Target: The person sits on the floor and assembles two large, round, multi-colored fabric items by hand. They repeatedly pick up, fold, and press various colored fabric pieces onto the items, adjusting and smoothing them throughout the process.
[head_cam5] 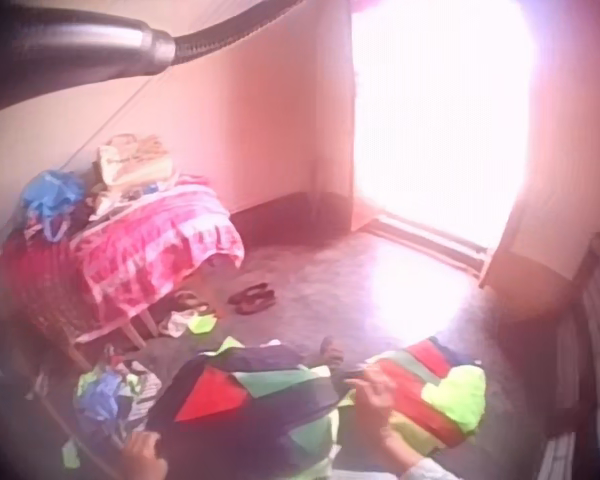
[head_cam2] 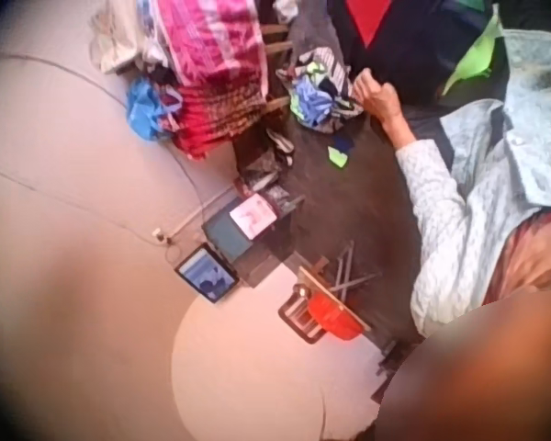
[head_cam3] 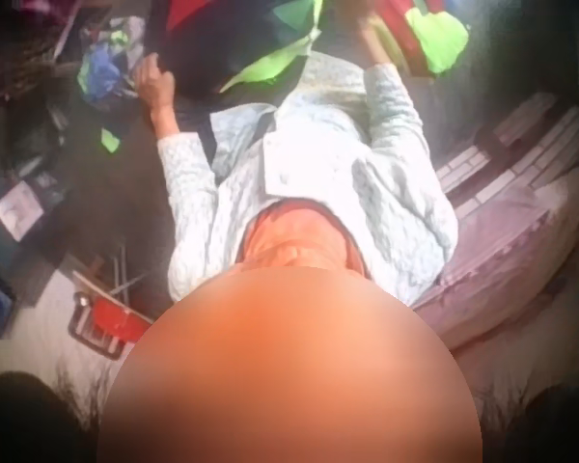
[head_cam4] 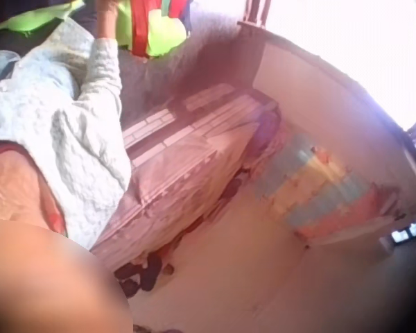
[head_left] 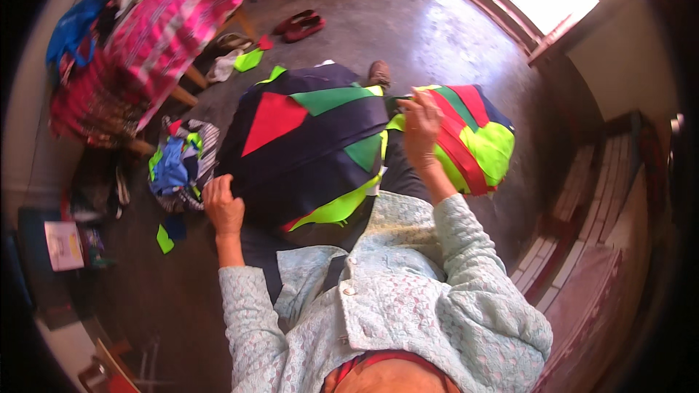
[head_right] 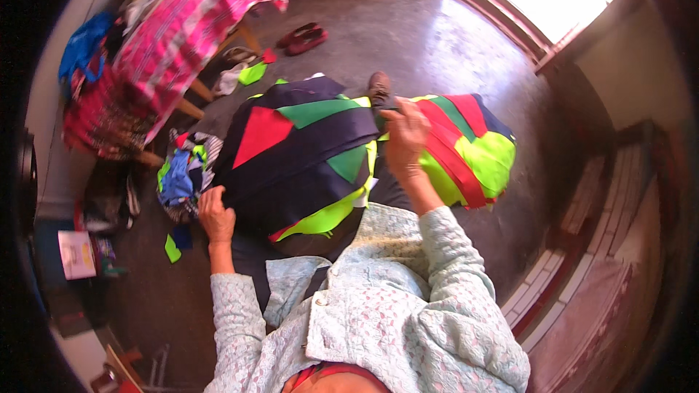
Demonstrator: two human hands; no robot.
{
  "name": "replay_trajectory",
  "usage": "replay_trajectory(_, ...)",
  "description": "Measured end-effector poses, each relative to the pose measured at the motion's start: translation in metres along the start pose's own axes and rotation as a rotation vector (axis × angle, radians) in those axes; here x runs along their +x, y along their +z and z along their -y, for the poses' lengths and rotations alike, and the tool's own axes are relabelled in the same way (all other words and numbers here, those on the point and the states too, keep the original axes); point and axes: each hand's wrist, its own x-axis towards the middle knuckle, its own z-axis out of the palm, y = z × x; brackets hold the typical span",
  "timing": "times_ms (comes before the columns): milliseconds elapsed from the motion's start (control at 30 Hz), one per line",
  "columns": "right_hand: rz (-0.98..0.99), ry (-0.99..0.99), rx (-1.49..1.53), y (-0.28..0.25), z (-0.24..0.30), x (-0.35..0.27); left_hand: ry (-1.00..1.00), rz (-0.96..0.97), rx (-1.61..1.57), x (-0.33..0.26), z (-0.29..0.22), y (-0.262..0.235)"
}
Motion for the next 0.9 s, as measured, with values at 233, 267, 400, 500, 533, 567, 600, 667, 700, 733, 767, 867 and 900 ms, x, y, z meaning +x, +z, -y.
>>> replay_trajectory(233,0.565,-0.125,0.251,0.017,0.059,-0.032,-0.066,0.109,0.027,-0.012,-0.001,-0.002)
replay_trajectory(267,0.572,-0.117,0.254,0.018,0.056,-0.034,-0.084,0.139,0.024,-0.012,-0.004,-0.005)
replay_trajectory(400,0.594,-0.102,0.303,0.016,0.053,-0.035,-0.056,0.135,0.050,-0.020,-0.023,-0.021)
replay_trajectory(500,0.598,-0.103,0.357,0.021,0.045,-0.038,-0.088,0.079,0.003,-0.011,-0.053,-0.031)
replay_trajectory(533,0.595,-0.090,0.395,0.021,0.046,-0.037,-0.061,0.062,-0.027,-0.001,-0.069,-0.034)
replay_trajectory(567,0.591,-0.075,0.432,0.021,0.045,-0.037,-0.022,0.057,-0.100,0.011,-0.083,-0.034)
replay_trajectory(600,0.583,-0.060,0.468,0.020,0.044,-0.036,0.022,0.051,-0.174,0.024,-0.097,-0.030)
replay_trajectory(667,0.595,-0.037,0.552,0.017,0.039,-0.034,0.100,0.067,-0.242,0.048,-0.124,-0.018)
replay_trajectory(700,0.598,-0.021,0.593,0.014,0.034,-0.032,0.148,0.084,-0.241,0.058,-0.134,-0.010)
replay_trajectory(733,0.482,0.013,0.726,0.014,0.027,-0.026,0.144,0.130,-0.230,0.061,-0.138,0.002)
replay_trajectory(767,0.404,0.067,0.647,0.012,0.017,-0.022,0.144,0.167,-0.168,0.060,-0.137,0.016)
replay_trajectory(867,0.171,0.169,0.307,-0.005,-0.052,-0.010,0.151,0.222,-0.015,0.060,-0.142,0.041)
replay_trajectory(900,0.125,0.132,0.042,-0.009,-0.088,-0.011,0.148,0.226,-0.027,0.060,-0.143,0.041)
